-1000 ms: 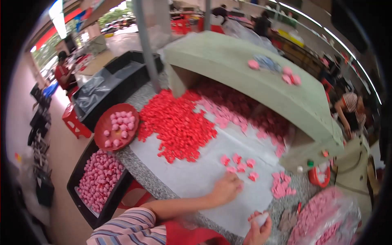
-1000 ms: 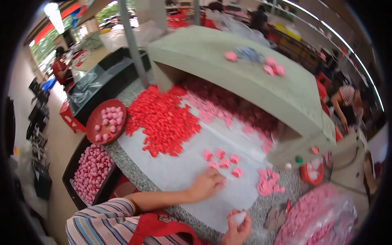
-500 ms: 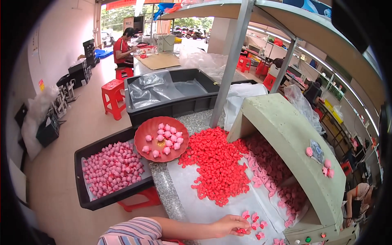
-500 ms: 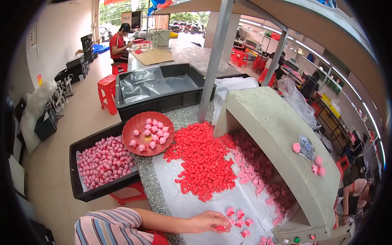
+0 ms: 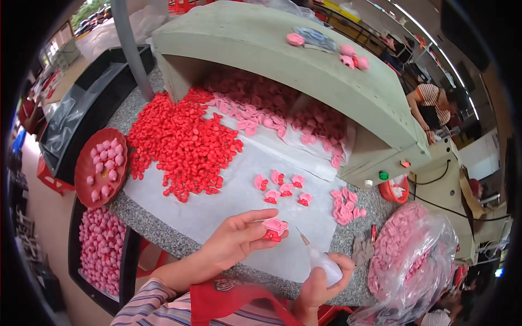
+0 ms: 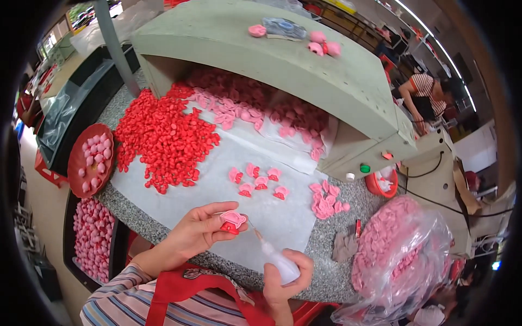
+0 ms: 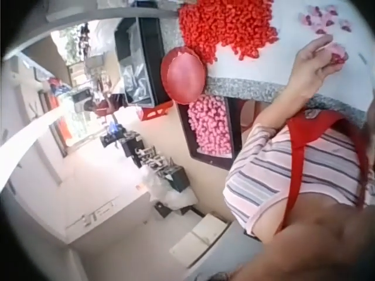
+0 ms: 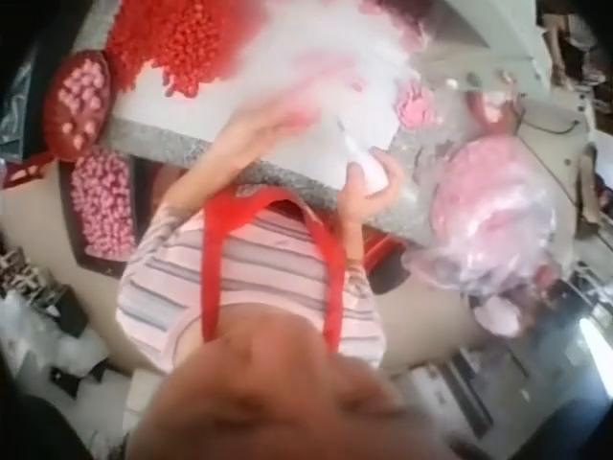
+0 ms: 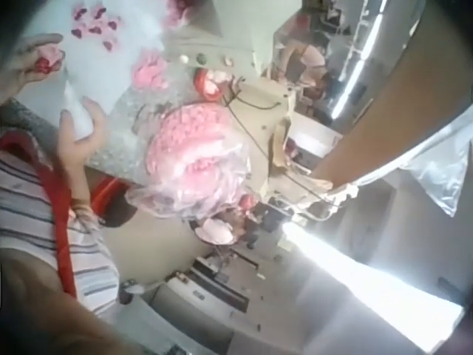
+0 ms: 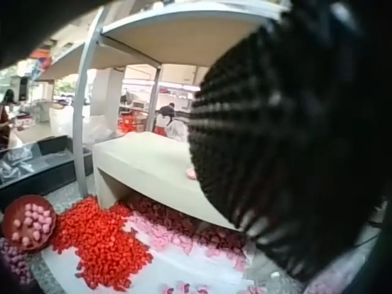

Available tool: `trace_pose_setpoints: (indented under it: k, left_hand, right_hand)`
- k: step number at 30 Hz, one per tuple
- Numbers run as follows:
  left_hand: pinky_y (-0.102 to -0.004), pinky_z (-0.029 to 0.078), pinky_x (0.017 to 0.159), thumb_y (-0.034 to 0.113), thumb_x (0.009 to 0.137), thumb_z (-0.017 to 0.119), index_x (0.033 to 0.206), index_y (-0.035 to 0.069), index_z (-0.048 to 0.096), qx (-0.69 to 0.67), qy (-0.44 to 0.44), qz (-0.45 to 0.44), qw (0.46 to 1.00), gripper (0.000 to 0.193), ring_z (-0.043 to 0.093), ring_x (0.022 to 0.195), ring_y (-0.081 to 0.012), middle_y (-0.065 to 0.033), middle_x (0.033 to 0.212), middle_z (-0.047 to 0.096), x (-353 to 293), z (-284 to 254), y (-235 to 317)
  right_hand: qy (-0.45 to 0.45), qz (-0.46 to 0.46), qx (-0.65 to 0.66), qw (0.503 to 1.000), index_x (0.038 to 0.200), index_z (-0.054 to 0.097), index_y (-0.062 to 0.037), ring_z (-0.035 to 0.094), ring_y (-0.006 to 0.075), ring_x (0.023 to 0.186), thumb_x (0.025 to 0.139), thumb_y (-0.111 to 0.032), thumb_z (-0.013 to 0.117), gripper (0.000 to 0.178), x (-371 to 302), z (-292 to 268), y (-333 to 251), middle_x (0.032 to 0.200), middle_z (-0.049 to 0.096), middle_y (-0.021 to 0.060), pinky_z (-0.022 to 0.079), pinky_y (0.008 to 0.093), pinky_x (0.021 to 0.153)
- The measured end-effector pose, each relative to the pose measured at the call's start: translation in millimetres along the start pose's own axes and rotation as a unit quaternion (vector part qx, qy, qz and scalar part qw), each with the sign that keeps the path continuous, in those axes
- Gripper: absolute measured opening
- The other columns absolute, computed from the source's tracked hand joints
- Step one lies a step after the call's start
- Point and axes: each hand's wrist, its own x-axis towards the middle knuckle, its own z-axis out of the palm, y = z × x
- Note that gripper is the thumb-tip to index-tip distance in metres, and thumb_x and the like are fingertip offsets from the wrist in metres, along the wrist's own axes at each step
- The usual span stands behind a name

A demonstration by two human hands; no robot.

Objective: Assemble small plastic toy components by applying glue and joining parts at a factory workbench.

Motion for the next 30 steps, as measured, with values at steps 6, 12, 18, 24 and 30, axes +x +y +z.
trace_pose_setpoints:
  k: [6, 12, 18, 24, 30]
  left_hand:
    - [-0.0328, 0.044, 0.091, 0.008, 0.087, 0.05, 0.125, -0.001, 0.04, -0.017, 0.0, -0.014, 1.0, 0.04, 0.053, 0.104, -0.021, -0.0129, 0.115, 0.052, -0.7, 8.8, -11.3]
    - [-0.0346, 0.044, 0.09, 0.007, 0.086, 0.051, 0.123, -0.001, 0.043, 0.033, -0.015, 0.024, 0.999, 0.038, 0.053, 0.103, -0.0192, -0.0122, 0.112, 0.054, -5.6, 5.8, -14.4]
    - [-0.0341, 0.044, 0.089, 0.006, 0.085, 0.051, 0.121, -0.001, 0.045, 0.03, -0.012, 0.015, 0.999, 0.036, 0.053, 0.104, -0.0195, -0.0124, 0.113, 0.054, -6.2, 5.8, -13.1]
    - [-0.0347, 0.043, 0.09, 0.006, 0.085, 0.051, 0.12, -0.001, 0.045, 0.034, -0.014, 0.015, 0.999, 0.036, 0.053, 0.104, -0.0196, -0.0126, 0.113, 0.054, -7.0, 7.0, -11.9]
    - [-0.0363, 0.046, 0.088, 0.007, 0.084, 0.052, 0.119, -0.003, 0.046, 0.032, -0.005, 0.025, 0.999, 0.037, 0.053, 0.105, -0.0248, -0.018, 0.113, 0.053, -6.2, 4.7, -15.6]
  right_hand:
    - [-0.135, -0.089, -0.062, 0.985, 0.088, 0.051, 0.0017, 0.051, 0.0143, 0.071, 0.064, -0.011, 0.063, 0.03, -6.5, -11.6, -16.6, 0.084, 0.052, 0.0095, 0.042, 0.0249, 0.064]
    - [-0.169, -0.199, -0.064, 0.963, 0.089, 0.055, -0.001, 0.048, 0.0162, 0.042, 0.058, -0.002, 0.07, 0.034, 1.8, -9.7, -24.8, 0.065, 0.058, 0.0087, 0.038, 0.0249, 0.04]
    - [-0.158, -0.207, -0.062, 0.963, 0.088, 0.056, -0.0021, 0.047, 0.0166, 0.041, 0.059, -0.001, 0.069, 0.032, 1.7, -1.5, -29.6, 0.064, 0.058, 0.0071, 0.037, 0.0243, 0.039]
    - [-0.185, -0.214, -0.09, 0.955, 0.087, 0.056, -0.0025, 0.048, 0.0169, 0.041, 0.058, 0.0, 0.068, 0.031, 6.6, -2.7, -36.6, 0.062, 0.058, 0.0065, 0.038, 0.0239, 0.039]
    - [-0.206, -0.195, -0.108, 0.953, 0.086, 0.053, -0.0018, 0.051, 0.0188, 0.045, 0.062, -0.003, 0.063, 0.026, 6.6, -3.3, -40.4, 0.068, 0.059, 0.0094, 0.041, 0.0275, 0.044]
